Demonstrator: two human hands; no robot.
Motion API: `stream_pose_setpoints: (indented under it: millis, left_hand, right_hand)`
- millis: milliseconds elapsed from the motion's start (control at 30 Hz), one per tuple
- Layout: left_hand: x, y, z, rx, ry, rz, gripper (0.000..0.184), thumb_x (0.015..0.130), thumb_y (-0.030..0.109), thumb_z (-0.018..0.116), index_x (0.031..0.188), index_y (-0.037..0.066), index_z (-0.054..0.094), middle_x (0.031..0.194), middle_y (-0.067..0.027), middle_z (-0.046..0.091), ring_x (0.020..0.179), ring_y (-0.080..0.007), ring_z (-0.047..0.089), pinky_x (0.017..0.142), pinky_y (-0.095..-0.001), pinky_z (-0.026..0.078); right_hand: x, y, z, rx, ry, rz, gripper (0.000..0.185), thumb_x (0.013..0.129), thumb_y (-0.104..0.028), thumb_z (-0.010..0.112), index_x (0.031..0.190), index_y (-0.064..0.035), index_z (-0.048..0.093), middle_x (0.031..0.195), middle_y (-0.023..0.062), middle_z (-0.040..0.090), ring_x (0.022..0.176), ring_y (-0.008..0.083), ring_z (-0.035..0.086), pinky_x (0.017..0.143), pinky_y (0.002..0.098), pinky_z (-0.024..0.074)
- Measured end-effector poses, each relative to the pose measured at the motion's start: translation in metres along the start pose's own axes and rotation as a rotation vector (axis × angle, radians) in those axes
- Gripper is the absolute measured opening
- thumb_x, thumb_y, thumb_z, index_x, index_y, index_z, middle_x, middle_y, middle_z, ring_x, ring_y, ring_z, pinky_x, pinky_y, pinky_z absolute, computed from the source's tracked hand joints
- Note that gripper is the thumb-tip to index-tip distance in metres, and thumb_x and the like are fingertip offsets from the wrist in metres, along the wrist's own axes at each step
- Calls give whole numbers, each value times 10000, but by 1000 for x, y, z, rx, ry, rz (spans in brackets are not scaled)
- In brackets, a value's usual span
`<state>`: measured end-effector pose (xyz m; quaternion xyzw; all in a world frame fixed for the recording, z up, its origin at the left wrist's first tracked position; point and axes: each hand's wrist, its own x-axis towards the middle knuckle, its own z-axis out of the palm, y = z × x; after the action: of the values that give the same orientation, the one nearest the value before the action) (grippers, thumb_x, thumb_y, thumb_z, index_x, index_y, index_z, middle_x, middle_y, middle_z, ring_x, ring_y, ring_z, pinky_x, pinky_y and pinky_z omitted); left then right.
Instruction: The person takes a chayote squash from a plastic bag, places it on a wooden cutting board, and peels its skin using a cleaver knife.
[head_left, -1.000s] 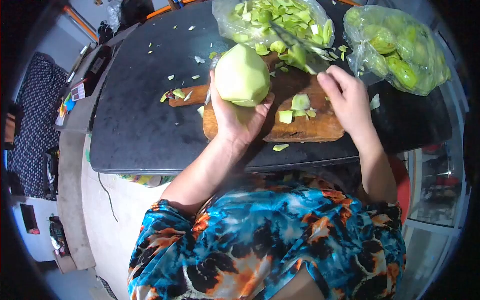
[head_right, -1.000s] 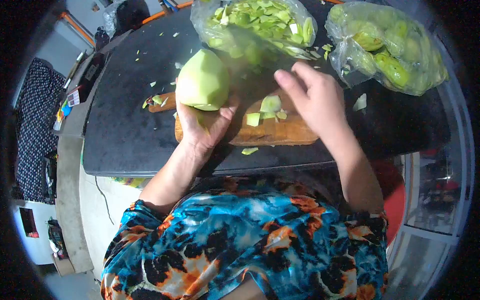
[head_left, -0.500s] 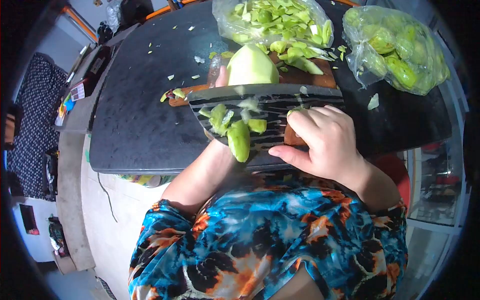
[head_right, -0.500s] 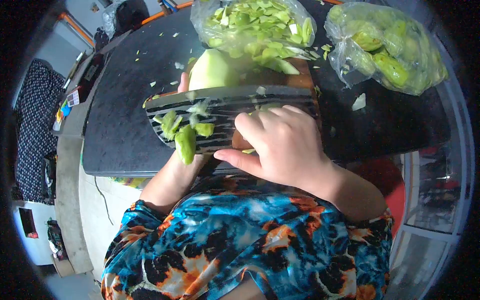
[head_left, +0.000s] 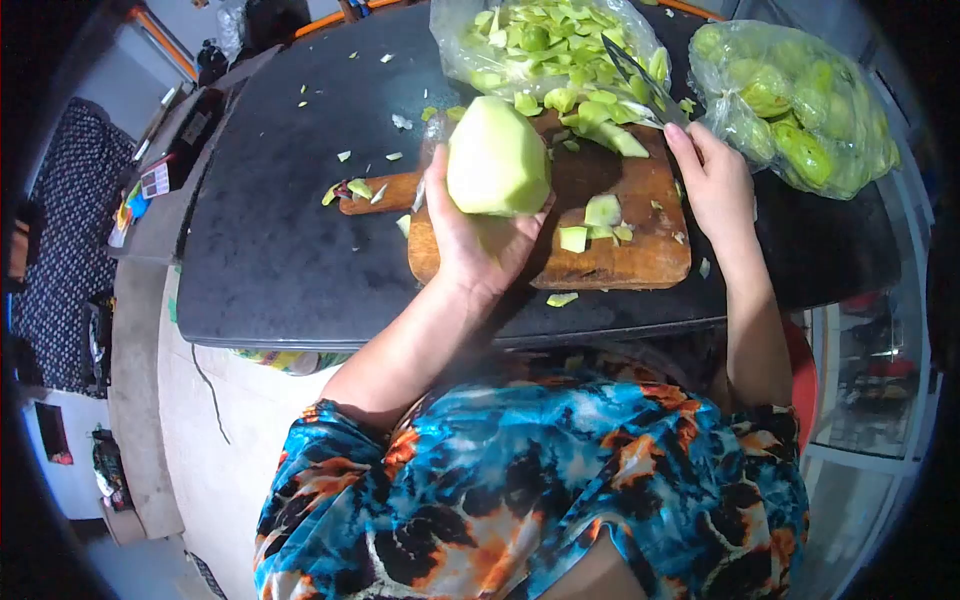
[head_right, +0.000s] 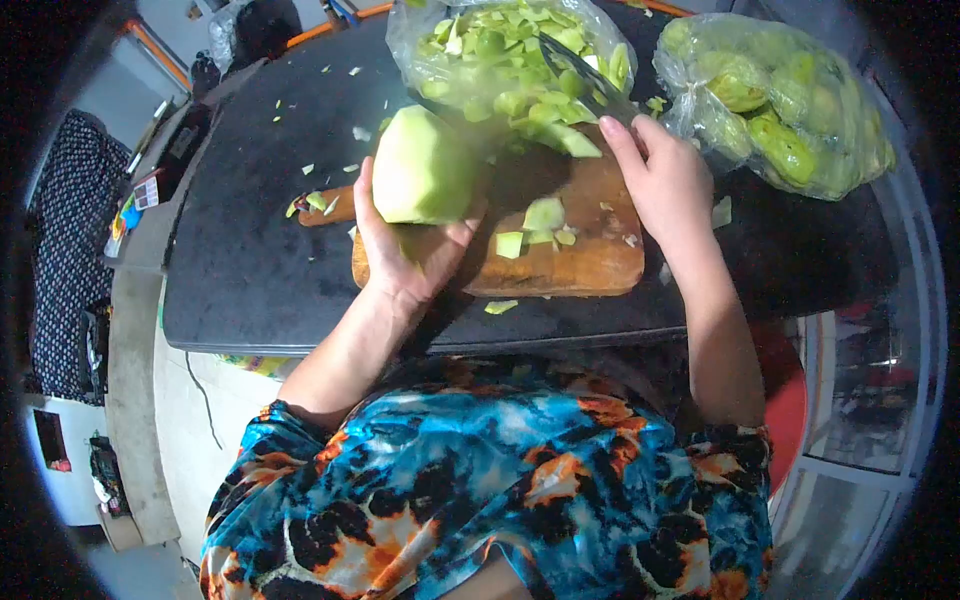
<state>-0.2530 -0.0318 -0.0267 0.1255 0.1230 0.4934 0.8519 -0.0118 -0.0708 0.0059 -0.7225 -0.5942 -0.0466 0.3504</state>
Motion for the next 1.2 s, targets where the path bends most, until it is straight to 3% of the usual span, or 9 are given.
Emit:
stream_pose_setpoints:
  millis: [167, 367, 433, 500, 667, 833, 900, 1033, 1200]
  left_hand:
    - [3, 3, -8, -15, -66, -41, 601, 867, 572, 493, 1264, 122, 485, 1249, -110, 523, 1085, -277, 543, 895, -462, 453]
    - [2, 1, -8, 6, -87, -16, 634, 908, 585, 380, 1304, 95, 451, 1224, -148, 533, 1118, -302, 537, 945, -457, 469]
    - [7, 8, -12, -264, -490, -251, 640, 913, 589, 381, 1281, 76, 489, 1183, -156, 578, 1064, -279, 579, 921, -429, 481]
    - [-1, 15, -6, -32, -305, -162, 643, 907, 589, 391, 1276, 74, 501, 1155, -146, 601, 1032, -270, 597, 903, -415, 488]
    - [1, 15, -6, -65, -322, -196, 627, 888, 594, 430, 1253, 93, 521, 1136, -124, 608, 1009, -251, 602, 898, -400, 487]
    - [1, 7, -4, -262, -89, -205, 608, 876, 608, 440, 1218, 113, 526, 1153, -119, 590, 1037, -266, 586, 856, -431, 513]
    - [-1, 2, 3, 8, -55, -73, 646, 874, 616, 434, 1253, 96, 490, 1177, -134, 567, 1050, -303, 580, 801, -455, 542]
    - [-3, 0, 6, -66, -127, -109, 664, 878, 605, 420, 1282, 79, 461, 1194, -146, 552, 1061, -329, 576, 782, -468, 554]
    - [1, -1, 1, -67, -135, -58, 659, 876, 609, 424, 1293, 100, 464, 1207, -119, 554, 1082, -315, 570, 890, -478, 503]
  right_hand:
    - [-23, -28, -10, 182, -120, -73, 428, 908, -428, 566, 736, -37, 536, 568, 129, 529, 506, 301, 538, 487, 383, 389]
    - [-58, -69, -21, 245, -106, -494, 402, 793, -443, 682, 696, -92, 511, 612, 56, 557, 555, 260, 582, 511, 382, 444]
    - [-65, -80, -29, 137, -162, -660, 426, 772, -489, 680, 697, -110, 501, 645, 39, 556, 581, 246, 582, 541, 366, 448]
    - [-72, -86, -25, 163, -141, -706, 441, 762, -514, 669, 719, -103, 513, 654, 42, 550, 604, 237, 580, 564, 354, 444]
    - [-68, -93, -28, 123, -115, -741, 447, 773, -523, 657, 720, -104, 510, 643, 41, 551, 596, 230, 580, 557, 344, 443]
    - [-53, -82, -11, 77, -90, -692, 446, 814, -541, 613, 694, -127, 496, 592, 46, 548, 571, 235, 592, 528, 366, 446]
    - [-39, -68, 0, 30, -105, -451, 451, 844, -521, 591, 697, -101, 515, 586, 91, 566, 596, 278, 611, 533, 396, 456]
    - [4, -23, 9, -33, -37, -66, 438, 880, -476, 569, 755, -57, 575, 631, 130, 604, 626, 327, 620, 536, 402, 461]
    - [-22, -43, -15, 236, -149, -148, 390, 859, -405, 632, 730, -48, 547, 607, 101, 574, 566, 295, 595, 508, 359, 431]
